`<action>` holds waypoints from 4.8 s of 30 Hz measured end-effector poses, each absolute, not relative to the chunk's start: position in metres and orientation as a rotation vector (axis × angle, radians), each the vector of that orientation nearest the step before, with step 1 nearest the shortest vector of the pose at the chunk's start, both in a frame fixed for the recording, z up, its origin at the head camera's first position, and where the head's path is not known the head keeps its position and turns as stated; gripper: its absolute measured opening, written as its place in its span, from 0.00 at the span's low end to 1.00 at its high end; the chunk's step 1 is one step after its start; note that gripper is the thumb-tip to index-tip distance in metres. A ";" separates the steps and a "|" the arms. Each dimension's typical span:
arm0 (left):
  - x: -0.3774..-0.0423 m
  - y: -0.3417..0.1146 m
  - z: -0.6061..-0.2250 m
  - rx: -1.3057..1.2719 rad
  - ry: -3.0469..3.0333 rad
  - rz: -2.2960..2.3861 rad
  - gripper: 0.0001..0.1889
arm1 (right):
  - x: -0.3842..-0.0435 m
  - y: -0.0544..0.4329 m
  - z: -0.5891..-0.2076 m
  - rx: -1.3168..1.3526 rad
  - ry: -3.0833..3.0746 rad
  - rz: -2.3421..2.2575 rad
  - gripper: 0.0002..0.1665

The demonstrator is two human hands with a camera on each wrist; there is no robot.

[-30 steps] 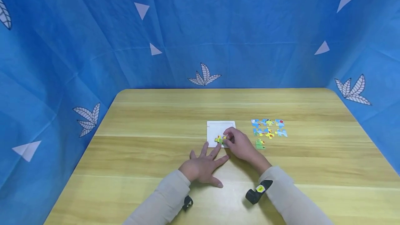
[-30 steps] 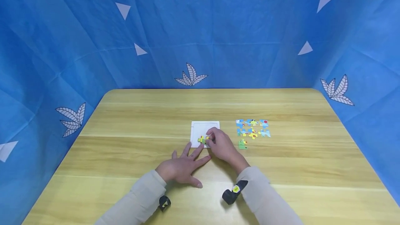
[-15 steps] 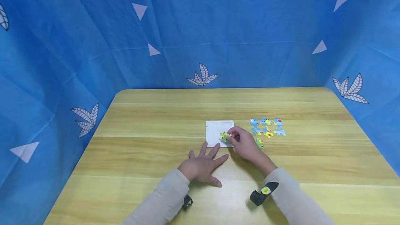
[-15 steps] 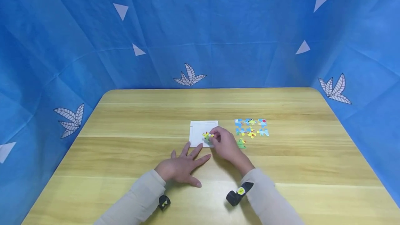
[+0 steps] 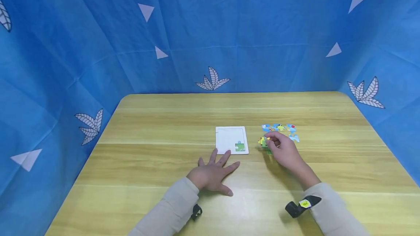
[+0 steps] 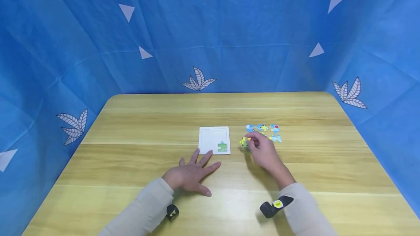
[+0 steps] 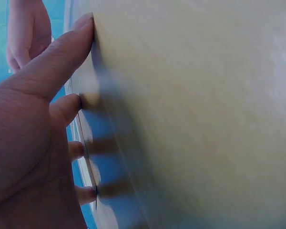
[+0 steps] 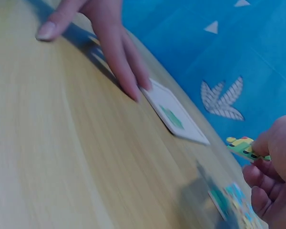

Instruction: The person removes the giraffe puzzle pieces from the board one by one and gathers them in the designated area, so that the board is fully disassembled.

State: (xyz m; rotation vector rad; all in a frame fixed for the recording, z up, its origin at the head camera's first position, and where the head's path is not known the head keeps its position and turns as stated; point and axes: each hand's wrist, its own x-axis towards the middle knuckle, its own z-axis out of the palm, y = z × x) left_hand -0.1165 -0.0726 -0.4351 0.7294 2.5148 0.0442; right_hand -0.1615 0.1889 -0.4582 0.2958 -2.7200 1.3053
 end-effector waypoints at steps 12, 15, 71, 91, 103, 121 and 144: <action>-0.118 -0.072 -0.436 0.719 2.508 0.056 0.48 | -0.152 0.230 -0.461 0.119 -2.762 1.220 0.14; -0.118 -0.072 -0.436 0.715 2.502 0.062 0.48 | -0.150 0.237 -0.466 0.088 -2.769 1.205 0.14; -0.117 -0.073 -0.435 0.722 2.508 0.086 0.48 | -0.152 0.238 -0.473 0.090 -2.794 0.987 0.12; -0.117 -0.071 -0.435 0.732 2.519 0.045 0.48 | -0.162 0.161 -0.464 0.378 -2.779 1.213 0.12; -0.117 -0.071 -0.433 0.722 2.512 0.020 0.48 | -0.172 0.132 -0.466 0.464 -2.858 1.238 0.14; -0.117 -0.071 -0.434 0.721 2.510 0.017 0.48 | -0.180 0.120 -0.464 0.490 -2.983 1.150 0.16; -0.119 -0.070 -0.433 0.719 2.509 0.011 0.48 | -0.179 0.120 -0.462 0.476 -2.858 1.355 0.08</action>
